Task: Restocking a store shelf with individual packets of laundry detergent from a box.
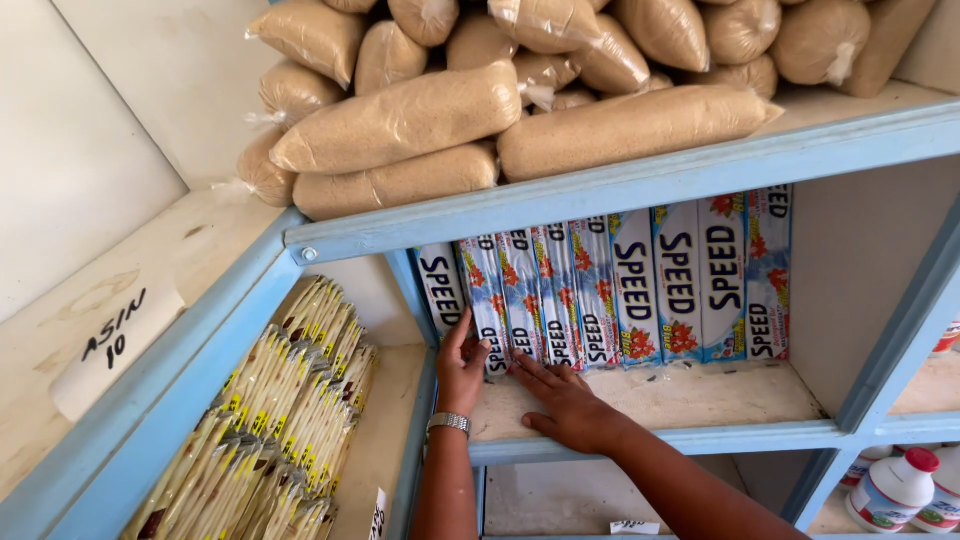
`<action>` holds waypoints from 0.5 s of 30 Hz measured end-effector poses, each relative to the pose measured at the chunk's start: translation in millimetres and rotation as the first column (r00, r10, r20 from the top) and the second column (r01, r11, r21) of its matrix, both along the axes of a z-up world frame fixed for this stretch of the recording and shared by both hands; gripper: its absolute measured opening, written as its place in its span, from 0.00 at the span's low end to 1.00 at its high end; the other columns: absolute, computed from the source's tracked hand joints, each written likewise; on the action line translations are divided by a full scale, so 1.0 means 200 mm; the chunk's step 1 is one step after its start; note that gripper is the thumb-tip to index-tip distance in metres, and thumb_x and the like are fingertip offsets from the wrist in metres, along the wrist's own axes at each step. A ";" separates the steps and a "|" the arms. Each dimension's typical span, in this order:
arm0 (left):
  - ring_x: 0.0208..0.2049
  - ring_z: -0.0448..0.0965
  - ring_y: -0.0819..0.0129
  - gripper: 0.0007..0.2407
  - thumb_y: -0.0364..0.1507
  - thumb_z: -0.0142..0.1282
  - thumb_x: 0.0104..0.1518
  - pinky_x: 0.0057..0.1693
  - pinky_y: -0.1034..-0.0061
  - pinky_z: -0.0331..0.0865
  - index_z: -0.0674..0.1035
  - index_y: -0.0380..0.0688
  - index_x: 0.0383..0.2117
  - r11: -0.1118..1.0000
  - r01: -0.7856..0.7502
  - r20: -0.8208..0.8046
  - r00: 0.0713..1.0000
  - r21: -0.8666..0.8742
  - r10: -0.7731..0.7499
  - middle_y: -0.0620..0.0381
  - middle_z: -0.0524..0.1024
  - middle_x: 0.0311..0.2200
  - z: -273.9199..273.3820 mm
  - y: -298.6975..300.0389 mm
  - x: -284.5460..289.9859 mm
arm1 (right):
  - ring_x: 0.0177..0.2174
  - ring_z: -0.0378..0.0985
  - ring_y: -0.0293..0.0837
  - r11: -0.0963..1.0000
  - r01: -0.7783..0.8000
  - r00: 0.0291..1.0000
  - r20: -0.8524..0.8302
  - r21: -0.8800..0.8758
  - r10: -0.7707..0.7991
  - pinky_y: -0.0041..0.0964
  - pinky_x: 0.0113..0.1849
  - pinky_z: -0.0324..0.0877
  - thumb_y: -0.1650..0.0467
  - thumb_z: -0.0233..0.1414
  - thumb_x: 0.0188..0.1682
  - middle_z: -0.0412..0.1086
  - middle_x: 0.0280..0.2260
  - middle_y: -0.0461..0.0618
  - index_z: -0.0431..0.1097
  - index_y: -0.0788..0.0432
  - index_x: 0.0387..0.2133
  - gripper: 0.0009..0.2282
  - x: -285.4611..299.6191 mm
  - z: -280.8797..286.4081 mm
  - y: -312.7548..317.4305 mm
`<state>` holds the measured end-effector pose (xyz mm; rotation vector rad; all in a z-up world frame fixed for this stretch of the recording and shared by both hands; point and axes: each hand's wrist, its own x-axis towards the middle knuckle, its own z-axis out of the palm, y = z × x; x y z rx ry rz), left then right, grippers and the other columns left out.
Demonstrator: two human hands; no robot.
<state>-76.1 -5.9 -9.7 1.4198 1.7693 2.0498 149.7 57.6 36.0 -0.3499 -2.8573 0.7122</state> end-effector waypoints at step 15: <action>0.37 0.79 0.70 0.29 0.18 0.58 0.56 0.43 0.76 0.78 0.69 0.54 0.66 0.969 -0.242 -0.242 0.944 -0.044 0.225 0.57 0.74 0.42 0.15 -0.07 0.16 | 0.65 0.48 0.59 0.998 0.032 0.995 0.089 0.055 -0.037 0.51 0.64 0.45 0.57 0.48 0.52 0.29 0.73 0.37 0.39 0.46 0.71 0.35 -0.01 -0.01 0.00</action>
